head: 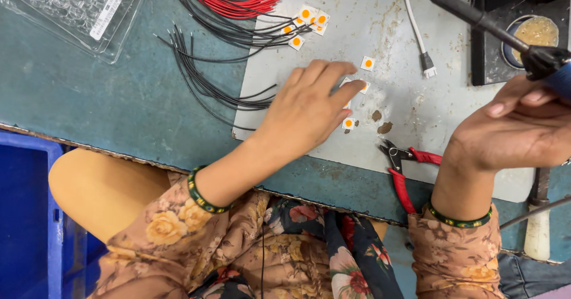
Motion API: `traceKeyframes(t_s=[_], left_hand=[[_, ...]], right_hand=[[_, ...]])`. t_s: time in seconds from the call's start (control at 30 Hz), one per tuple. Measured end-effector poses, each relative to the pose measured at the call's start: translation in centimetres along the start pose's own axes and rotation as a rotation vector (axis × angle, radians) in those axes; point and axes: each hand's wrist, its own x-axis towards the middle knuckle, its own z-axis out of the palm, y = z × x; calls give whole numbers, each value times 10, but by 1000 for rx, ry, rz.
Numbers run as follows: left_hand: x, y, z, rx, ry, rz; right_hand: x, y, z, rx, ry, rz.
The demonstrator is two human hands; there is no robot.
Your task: The person uses a soldering iron to attach black and red wires to small square LED modules on a workbench. They handle each LED and wire individually, applying solder to secure the connections.
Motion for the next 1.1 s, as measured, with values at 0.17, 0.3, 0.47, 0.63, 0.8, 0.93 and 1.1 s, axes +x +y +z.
traceKeyframes(t_s=[0.17, 0.3, 0.47, 0.63, 0.8, 0.93, 1.1], left_hand=[[20, -2, 19, -1, 54, 75], [23, 0, 21, -51, -8, 89], [-9, -4, 3, -86, -97, 79], [-31, -12, -32, -50, -88, 71], [-42, -14, -59, -11, 17, -5], [-61, -20, -83, 129, 57, -155], [-98, -25, -117, 228, 18, -306]], right_hand=[[4, -2, 5, 23, 21, 10], [3, -4, 5, 35, 21, 25], [0, -5, 4, -9, -31, -2], [-2, -7, 9, 0, 25, 16], [-2, 1, -1, -13, 29, -4], [2, 14, -31, -15, 32, 23], [-1, 29, -72, -83, -71, 44]])
